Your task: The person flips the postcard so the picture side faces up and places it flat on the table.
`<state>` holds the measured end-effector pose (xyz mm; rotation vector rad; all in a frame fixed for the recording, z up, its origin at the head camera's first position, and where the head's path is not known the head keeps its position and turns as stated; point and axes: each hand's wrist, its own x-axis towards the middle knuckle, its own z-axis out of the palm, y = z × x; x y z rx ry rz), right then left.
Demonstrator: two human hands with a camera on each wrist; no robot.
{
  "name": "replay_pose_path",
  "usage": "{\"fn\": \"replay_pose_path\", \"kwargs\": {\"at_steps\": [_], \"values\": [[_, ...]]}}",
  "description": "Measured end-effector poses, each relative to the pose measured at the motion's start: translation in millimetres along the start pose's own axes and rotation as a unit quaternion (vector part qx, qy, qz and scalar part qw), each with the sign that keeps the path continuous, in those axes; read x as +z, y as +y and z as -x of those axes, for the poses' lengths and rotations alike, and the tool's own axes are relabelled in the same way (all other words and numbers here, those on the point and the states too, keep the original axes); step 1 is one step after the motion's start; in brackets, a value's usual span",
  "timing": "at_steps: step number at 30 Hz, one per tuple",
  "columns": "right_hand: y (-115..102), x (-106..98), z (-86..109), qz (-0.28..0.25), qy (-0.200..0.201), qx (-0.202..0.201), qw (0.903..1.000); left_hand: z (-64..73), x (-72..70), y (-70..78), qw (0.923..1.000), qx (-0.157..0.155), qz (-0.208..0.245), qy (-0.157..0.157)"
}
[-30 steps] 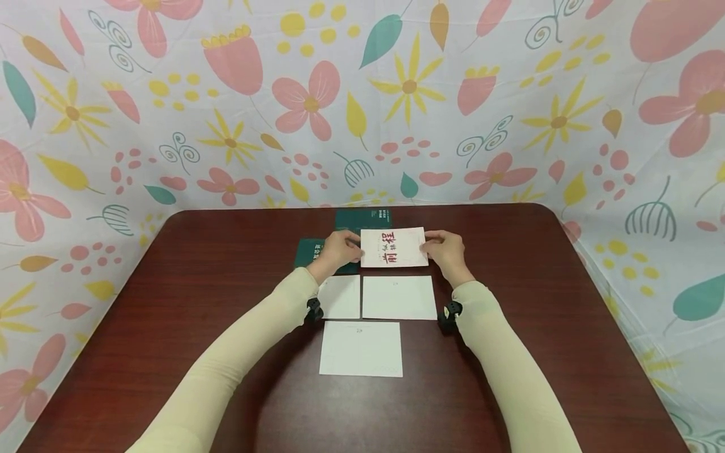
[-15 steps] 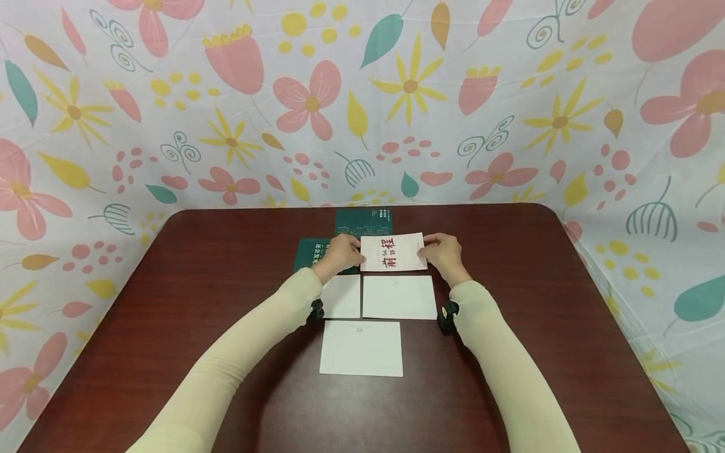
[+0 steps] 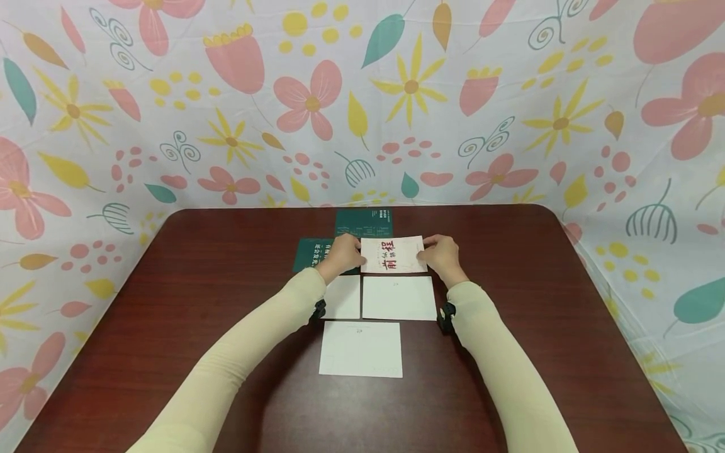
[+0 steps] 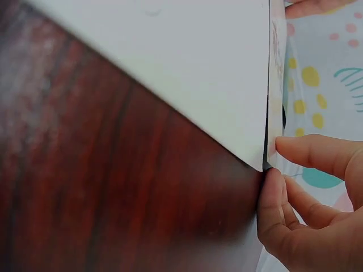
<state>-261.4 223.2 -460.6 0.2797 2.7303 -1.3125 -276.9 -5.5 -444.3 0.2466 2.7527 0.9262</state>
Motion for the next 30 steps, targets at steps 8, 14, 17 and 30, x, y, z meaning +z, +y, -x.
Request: {"fn": "replay_pose_path", "kwargs": {"at_steps": [8, 14, 17, 30], "values": [[-1, 2, 2.8, 0.021, 0.005, -0.018, 0.9996, 2.0, 0.8, 5.3, 0.9999, -0.005, -0.009, 0.004], [-3, 4, 4.5, 0.037, 0.010, -0.031, 0.9988, 3.2, -0.3, 8.1, 0.9997, -0.014, -0.020, -0.003], [-3, 4, 4.6, 0.042, 0.008, -0.030, 0.9986, 2.5, -0.1, 8.5, 0.9993, -0.016, -0.032, -0.010], [-7, -6, 2.6, 0.053, 0.018, -0.033, 0.9979, 4.8, -8.6, 11.9, 0.9998, 0.010, 0.015, -0.005]]}}
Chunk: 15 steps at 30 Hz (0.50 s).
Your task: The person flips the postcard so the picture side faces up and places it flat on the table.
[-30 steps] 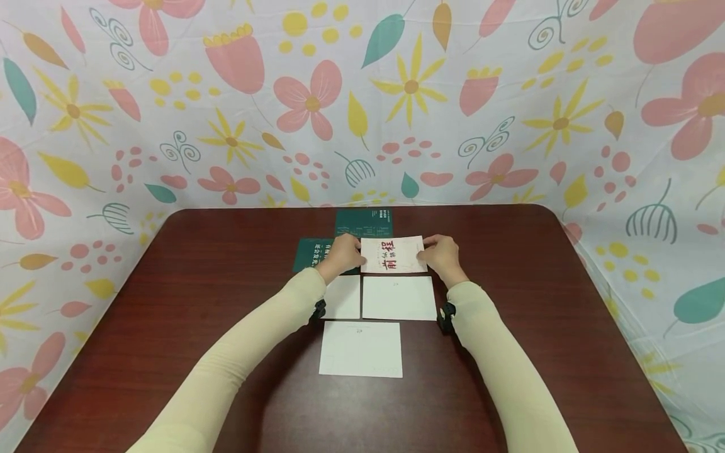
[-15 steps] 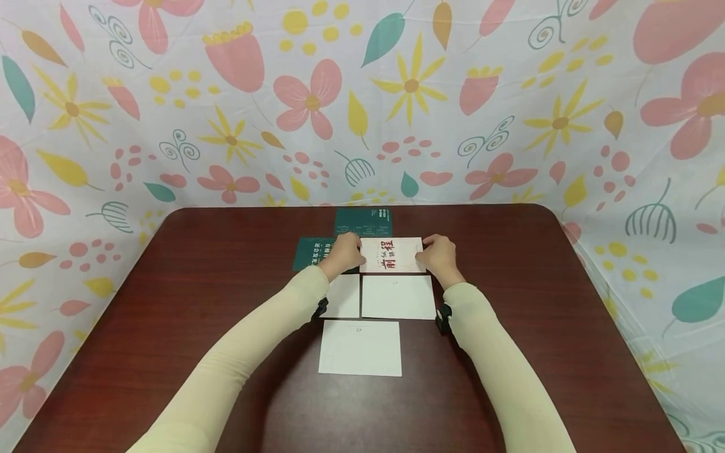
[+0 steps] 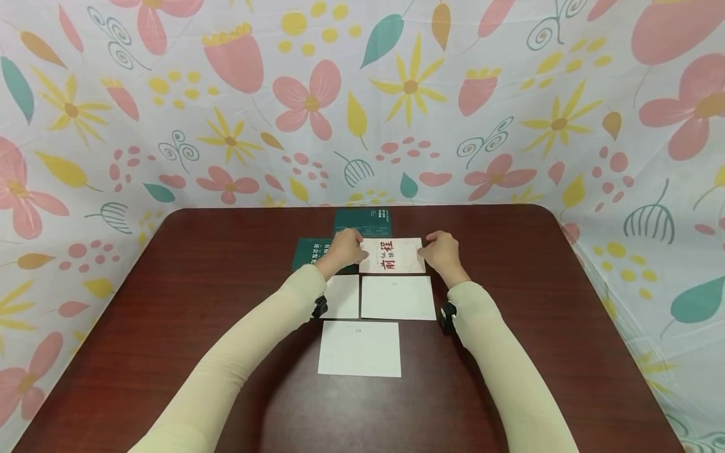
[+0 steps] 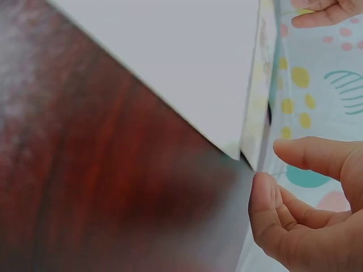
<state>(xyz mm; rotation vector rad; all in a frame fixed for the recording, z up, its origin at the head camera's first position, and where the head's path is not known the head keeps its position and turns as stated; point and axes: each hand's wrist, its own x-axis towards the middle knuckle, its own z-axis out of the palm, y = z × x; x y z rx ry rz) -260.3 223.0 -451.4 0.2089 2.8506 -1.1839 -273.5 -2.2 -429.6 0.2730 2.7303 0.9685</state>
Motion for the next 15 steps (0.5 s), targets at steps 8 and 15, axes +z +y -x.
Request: {"fn": "replay_pose_path", "kwargs": {"at_steps": [8, 15], "values": [[-14, -5, 10.6, -0.032, 0.014, -0.027, 0.9990, 10.6, -16.5, -1.6, 0.9977, 0.010, 0.068, 0.004], [-26, -5, 24.1, -0.068, -0.001, -0.029, 0.9972, 27.6, -34.7, -11.4, 0.9953, 0.006, 0.090, 0.037]]}}
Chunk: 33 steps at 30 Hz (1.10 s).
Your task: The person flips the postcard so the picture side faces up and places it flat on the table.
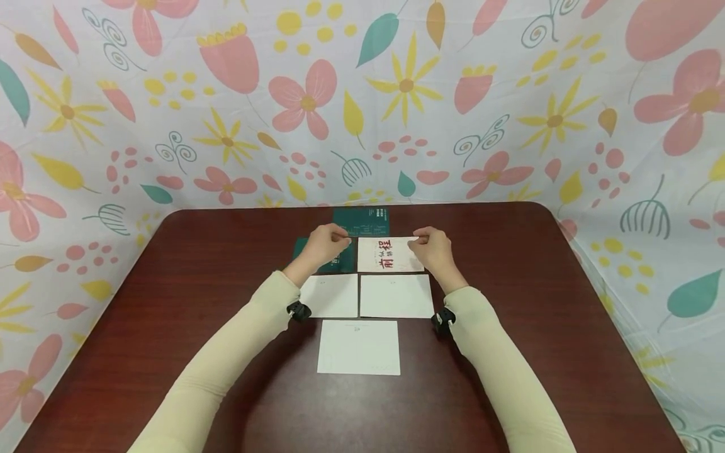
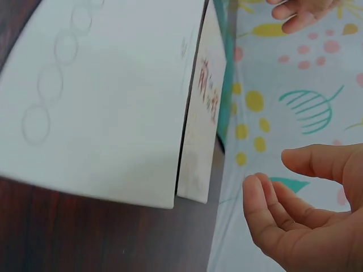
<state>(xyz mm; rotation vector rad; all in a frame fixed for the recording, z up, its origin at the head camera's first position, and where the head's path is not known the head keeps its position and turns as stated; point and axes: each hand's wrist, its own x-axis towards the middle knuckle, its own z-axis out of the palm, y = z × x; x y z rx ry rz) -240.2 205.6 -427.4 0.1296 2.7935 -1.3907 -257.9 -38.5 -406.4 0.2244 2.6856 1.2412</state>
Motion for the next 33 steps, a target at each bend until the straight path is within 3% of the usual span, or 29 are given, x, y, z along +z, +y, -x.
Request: {"fn": "replay_pose_path", "kwargs": {"at_steps": [7, 14, 21, 33], "values": [[-13, 15, 14.8, -0.033, -0.041, -0.011, 0.9985, 17.7, -17.6, -15.2, 0.9987, -0.001, 0.039, 0.034], [-26, 38, 30.0, -0.052, -0.074, -0.028, 0.9955, 33.7, -26.6, -29.9, 0.9933, -0.023, 0.094, 0.063], [-36, 55, 41.7, -0.070, -0.111, 0.001, 0.9914, 52.0, -37.3, -45.1, 0.9877, -0.051, 0.137, 0.054], [-42, 74, 56.1, -0.112, -0.158, 0.039, 0.9803, 79.3, -46.3, -71.1, 0.9835, -0.094, 0.152, 0.030]]}}
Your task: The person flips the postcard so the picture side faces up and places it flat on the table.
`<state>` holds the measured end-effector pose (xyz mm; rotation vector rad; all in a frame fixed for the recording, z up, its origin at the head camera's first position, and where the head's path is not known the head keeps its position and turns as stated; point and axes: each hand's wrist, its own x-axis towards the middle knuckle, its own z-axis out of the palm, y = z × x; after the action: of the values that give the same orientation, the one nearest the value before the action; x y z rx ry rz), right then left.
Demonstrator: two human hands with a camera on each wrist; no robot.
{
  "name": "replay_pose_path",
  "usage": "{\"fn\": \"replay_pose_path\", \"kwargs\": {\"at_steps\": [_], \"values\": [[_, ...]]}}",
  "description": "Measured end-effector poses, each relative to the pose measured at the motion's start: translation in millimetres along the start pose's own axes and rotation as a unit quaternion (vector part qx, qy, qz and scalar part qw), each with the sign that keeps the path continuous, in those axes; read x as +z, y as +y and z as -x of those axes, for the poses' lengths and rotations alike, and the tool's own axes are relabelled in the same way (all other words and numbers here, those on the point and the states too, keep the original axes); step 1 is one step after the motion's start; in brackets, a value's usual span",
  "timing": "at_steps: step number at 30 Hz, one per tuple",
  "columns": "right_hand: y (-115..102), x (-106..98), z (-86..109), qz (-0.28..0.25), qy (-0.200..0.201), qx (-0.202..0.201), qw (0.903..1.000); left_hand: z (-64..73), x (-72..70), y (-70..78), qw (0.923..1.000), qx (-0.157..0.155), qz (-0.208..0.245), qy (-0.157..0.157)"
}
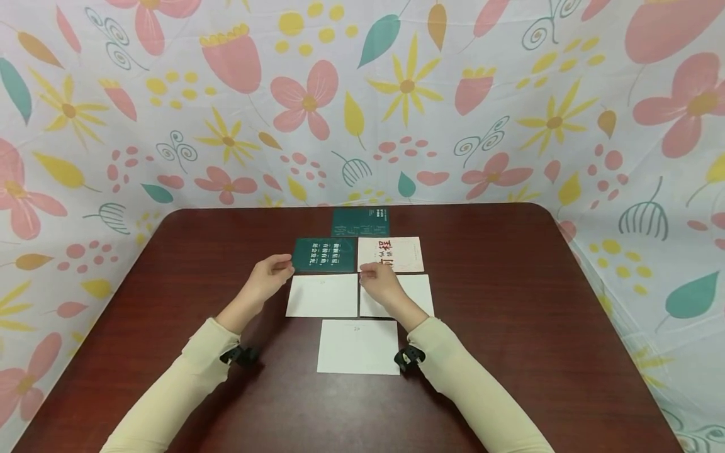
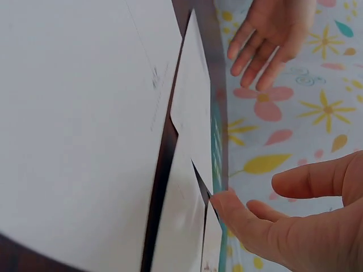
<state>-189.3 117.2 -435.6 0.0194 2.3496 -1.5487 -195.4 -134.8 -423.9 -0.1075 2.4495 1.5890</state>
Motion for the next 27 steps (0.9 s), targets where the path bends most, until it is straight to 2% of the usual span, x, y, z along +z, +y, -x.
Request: {"fn": "replay_pose_path", "kwargs": {"at_steps": [5, 13, 27], "values": [[2, 4, 3.2, -0.001, -0.009, 0.005, 0.9999, 5.5, -4.7, -11.1, 0.9998, -0.019, -0.001, -0.008], [0, 6, 4.8, -0.006, -0.015, 0.009, 0.9998, 13.8, -7.2, -22.4, 0.9985, -0.036, 0.026, -0.033], [0, 13, 0.4, -0.032, -0.030, 0.012, 0.9989, 12.0, -2.0, -24.6, 0.9983, -0.036, 0.044, -0.015]]}}
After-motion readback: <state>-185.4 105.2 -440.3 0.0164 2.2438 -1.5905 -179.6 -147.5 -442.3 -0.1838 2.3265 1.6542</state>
